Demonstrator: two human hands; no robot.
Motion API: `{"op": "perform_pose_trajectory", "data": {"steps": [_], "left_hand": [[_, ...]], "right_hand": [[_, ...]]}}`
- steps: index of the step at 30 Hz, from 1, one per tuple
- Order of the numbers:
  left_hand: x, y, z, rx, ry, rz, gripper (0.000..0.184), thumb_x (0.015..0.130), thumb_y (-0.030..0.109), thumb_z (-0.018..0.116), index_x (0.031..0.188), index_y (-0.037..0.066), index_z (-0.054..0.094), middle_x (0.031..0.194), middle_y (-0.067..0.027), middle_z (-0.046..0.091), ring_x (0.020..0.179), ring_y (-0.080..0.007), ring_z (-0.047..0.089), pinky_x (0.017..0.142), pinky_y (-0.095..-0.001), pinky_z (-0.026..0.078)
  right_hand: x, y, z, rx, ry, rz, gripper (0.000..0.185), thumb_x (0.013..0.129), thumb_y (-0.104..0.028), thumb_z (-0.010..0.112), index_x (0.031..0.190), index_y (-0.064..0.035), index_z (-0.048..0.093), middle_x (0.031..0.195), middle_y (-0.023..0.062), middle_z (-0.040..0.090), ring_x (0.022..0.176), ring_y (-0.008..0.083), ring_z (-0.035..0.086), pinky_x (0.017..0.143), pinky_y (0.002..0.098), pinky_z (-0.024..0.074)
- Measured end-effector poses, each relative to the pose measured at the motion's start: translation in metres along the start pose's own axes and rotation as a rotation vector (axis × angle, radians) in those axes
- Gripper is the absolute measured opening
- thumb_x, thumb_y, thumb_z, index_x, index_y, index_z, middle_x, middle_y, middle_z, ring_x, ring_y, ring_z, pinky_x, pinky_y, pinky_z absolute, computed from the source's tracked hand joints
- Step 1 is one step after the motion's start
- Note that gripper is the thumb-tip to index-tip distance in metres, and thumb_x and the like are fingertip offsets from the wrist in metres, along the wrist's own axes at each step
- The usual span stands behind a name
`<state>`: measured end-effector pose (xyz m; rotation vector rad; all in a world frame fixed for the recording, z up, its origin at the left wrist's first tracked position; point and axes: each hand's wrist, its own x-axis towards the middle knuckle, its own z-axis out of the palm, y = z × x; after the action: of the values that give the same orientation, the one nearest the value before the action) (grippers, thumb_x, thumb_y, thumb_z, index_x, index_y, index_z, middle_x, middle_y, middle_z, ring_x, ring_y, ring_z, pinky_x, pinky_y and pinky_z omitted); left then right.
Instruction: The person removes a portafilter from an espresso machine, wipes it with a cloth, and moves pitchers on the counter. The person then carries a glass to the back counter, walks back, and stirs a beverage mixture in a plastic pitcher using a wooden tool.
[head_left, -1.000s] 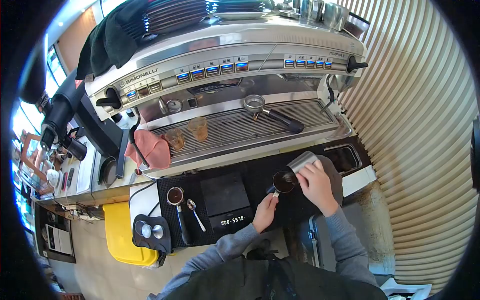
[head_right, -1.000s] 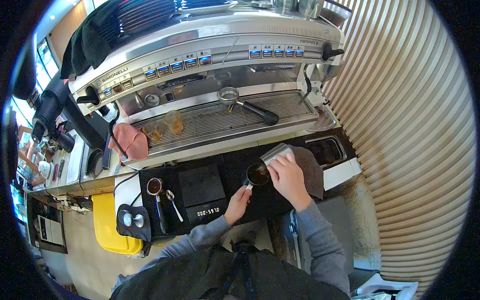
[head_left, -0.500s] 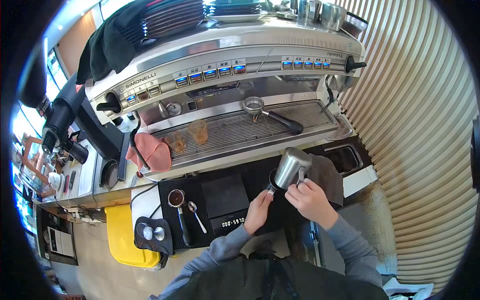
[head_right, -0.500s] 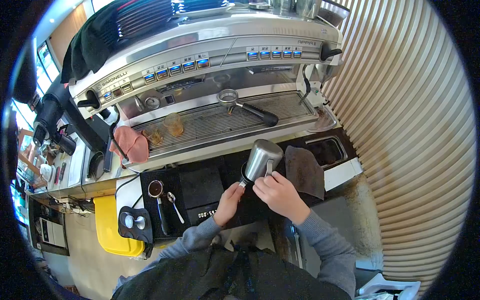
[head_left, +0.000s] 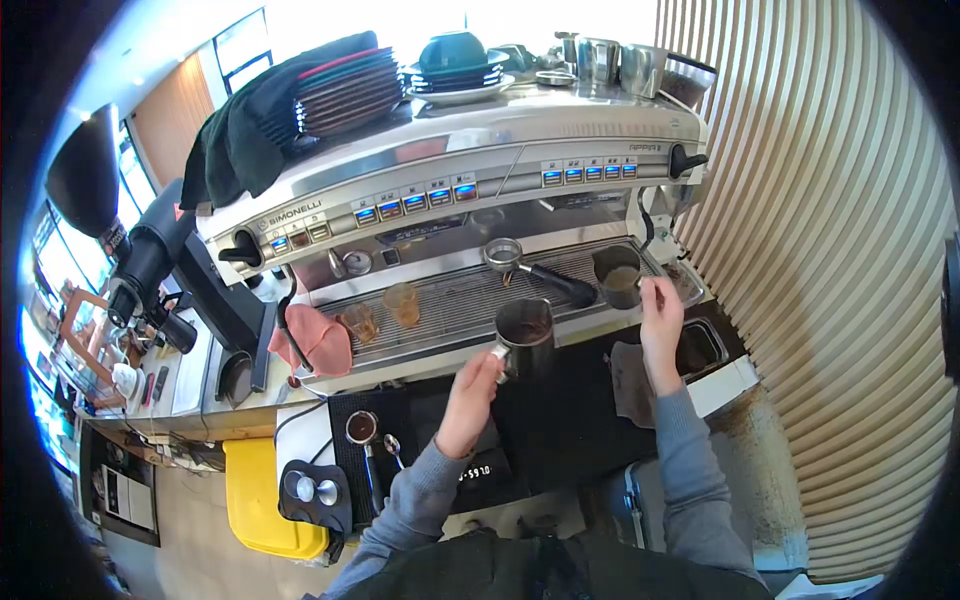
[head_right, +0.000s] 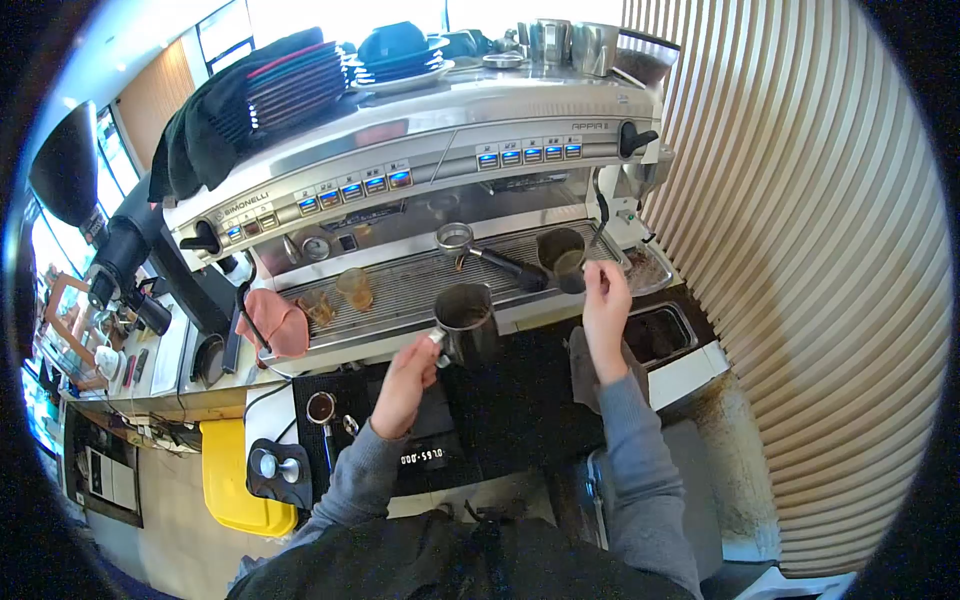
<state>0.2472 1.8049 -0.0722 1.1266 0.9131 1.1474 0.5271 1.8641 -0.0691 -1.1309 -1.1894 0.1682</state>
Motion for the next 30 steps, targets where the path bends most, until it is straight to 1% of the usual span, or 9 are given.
{"op": "perform_pose_trajectory", "data": {"steps": [1,3,10,14,18,22,25,27,30], "left_hand": [[0.004,0.005,-0.002,-0.004,0.009,0.009,0.021,0.098,0.026,0.044,0.084,0.011,0.049,0.069,0.0085,0.035,0.058,-0.0025,0.028,0.052,-0.0194,0.023],[0.013,0.013,-0.007,-0.056,0.039,0.019,0.020,0.098,0.024,0.042,0.085,0.010,0.048,0.070,0.0074,0.034,0.061,-0.0027,0.028,0.053,-0.0196,0.025],[0.057,0.007,-0.022,-0.124,0.200,0.108,0.018,0.098,0.022,0.042,0.086,0.010,0.049,0.067,0.0073,0.034,0.056,-0.0031,0.029,0.050,-0.0195,0.025],[0.078,-0.003,-0.033,-0.127,0.225,0.142,0.017,0.097,0.022,0.043,0.086,0.011,0.049,0.067,0.0072,0.036,0.055,-0.0029,0.030,0.048,-0.0198,0.025],[0.085,-0.005,-0.036,-0.108,0.277,0.174,0.018,0.097,0.023,0.044,0.085,0.012,0.050,0.067,0.0070,0.037,0.054,-0.0032,0.030,0.047,-0.0203,0.025],[0.090,-0.011,-0.039,-0.089,0.313,0.176,0.020,0.098,0.024,0.043,0.086,0.011,0.052,0.067,0.0068,0.039,0.053,-0.0038,0.031,0.048,-0.0205,0.025],[0.091,-0.009,-0.039,-0.116,0.299,0.174,0.021,0.098,0.025,0.043,0.087,0.010,0.052,0.069,0.0075,0.041,0.055,-0.0010,0.031,0.048,-0.0184,0.025],[0.092,-0.009,-0.039,-0.061,0.290,0.212,0.021,0.098,0.026,0.044,0.086,0.010,0.052,0.070,0.0074,0.041,0.055,-0.0008,0.031,0.048,-0.0180,0.025],[0.097,-0.011,-0.043,0.015,0.321,0.187,0.021,0.098,0.026,0.044,0.089,0.010,0.053,0.069,0.0068,0.039,0.052,-0.0025,0.031,0.046,-0.0191,0.024]], "right_hand": [[0.008,0.008,0.006,0.003,0.008,-0.004,0.022,0.093,-0.021,0.055,0.087,0.0004,0.058,0.072,0.0002,0.049,0.066,0.0084,0.047,0.058,0.0241,0.0373],[0.022,0.023,0.016,0.229,0.055,0.274,0.026,0.094,-0.024,0.053,0.088,0.0000,0.058,0.073,-0.0006,0.050,0.063,0.0070,0.048,0.057,0.0216,0.0399],[0.046,0.077,0.037,0.349,-0.034,0.457,0.028,0.095,-0.027,0.051,0.082,-0.0030,0.056,0.072,-0.0013,0.049,0.059,0.0074,0.048,0.055,0.0243,0.0439],[0.048,0.090,0.043,0.355,-0.052,0.470,0.030,0.094,-0.029,0.053,0.088,0.0003,0.059,0.076,0.0024,0.055,0.065,0.0099,0.051,0.055,0.0255,0.0451],[0.051,0.086,0.047,0.380,-0.018,0.503,0.027,0.094,-0.028,0.054,0.088,-0.0027,0.060,0.074,-0.0005,0.053,0.061,0.0081,0.050,0.058,0.0252,0.0485],[0.054,0.096,0.034,0.403,-0.126,0.521,0.026,0.093,-0.029,0.056,0.095,-0.0028,0.060,0.079,0.0011,0.056,0.064,0.0092,0.053,0.059,0.0249,0.0497],[0.057,0.082,-0.007,0.249,-0.274,0.493,0.033,0.090,-0.030,0.060,0.111,-0.0053,0.055,0.084,0.0013,0.059,0.074,0.0108,0.057,0.063,0.0270,0.0503],[0.048,0.117,-0.045,-0.023,-0.223,0.243,0.029,0.089,-0.026,0.061,0.110,-0.0063,0.058,0.087,0.0031,0.062,0.077,0.0116,0.058,0.065,0.0290,0.0500],[0.014,0.177,-0.101,-0.430,-0.428,0.321,0.025,0.082,-0.017,0.064,0.104,-0.0059,0.063,0.088,0.0075,0.065,0.080,0.0163,0.061,0.072,0.0297,0.0495]]}}
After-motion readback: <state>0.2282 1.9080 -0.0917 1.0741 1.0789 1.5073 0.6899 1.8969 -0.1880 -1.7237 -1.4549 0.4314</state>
